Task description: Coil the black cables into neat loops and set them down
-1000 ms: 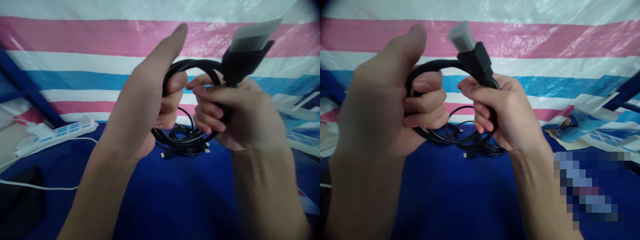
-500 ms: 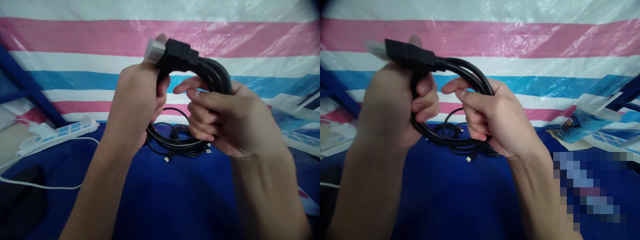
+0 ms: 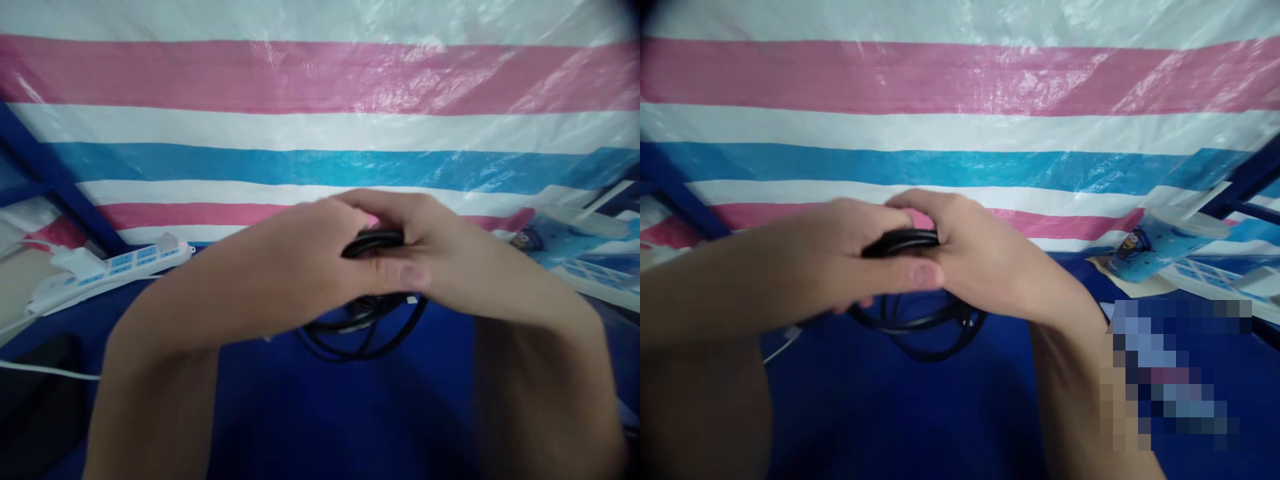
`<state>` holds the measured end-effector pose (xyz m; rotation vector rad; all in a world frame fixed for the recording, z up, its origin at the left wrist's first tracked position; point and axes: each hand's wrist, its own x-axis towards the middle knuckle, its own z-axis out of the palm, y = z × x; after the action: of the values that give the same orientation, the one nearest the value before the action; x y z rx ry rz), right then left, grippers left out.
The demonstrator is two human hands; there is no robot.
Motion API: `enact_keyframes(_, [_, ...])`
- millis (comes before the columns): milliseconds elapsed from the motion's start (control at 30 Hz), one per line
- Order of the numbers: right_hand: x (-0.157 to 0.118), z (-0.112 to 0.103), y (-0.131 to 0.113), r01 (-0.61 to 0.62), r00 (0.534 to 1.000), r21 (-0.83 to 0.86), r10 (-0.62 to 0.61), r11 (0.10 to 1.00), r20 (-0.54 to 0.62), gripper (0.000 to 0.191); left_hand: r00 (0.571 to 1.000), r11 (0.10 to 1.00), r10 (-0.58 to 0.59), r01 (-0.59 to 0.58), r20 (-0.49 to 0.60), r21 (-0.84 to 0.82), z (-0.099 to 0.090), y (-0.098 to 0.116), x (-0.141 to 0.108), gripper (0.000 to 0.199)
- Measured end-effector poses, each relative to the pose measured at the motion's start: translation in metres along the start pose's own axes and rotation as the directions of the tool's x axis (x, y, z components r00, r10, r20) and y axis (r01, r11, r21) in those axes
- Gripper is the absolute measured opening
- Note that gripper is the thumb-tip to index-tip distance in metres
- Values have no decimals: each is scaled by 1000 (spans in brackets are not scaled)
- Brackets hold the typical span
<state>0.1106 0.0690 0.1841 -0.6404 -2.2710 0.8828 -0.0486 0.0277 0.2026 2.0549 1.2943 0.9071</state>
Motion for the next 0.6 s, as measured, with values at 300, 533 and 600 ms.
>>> enact_keyframes(300, [12,21,-11,370,840,485,-62,793,-540,9,793,879,168,-390,-586,-275,5,-5,1,44])
enact_keyframes(533, [11,27,-5,267,768,148,-118,952,-630,29,973,941,72,-139,-217,-309,-11,-15,8,45])
enact_keyframes(600, [6,22,-3,205,859,22,-169,979,-484,26,984,940,-15,-46,-175,-338,-15,-24,7,48])
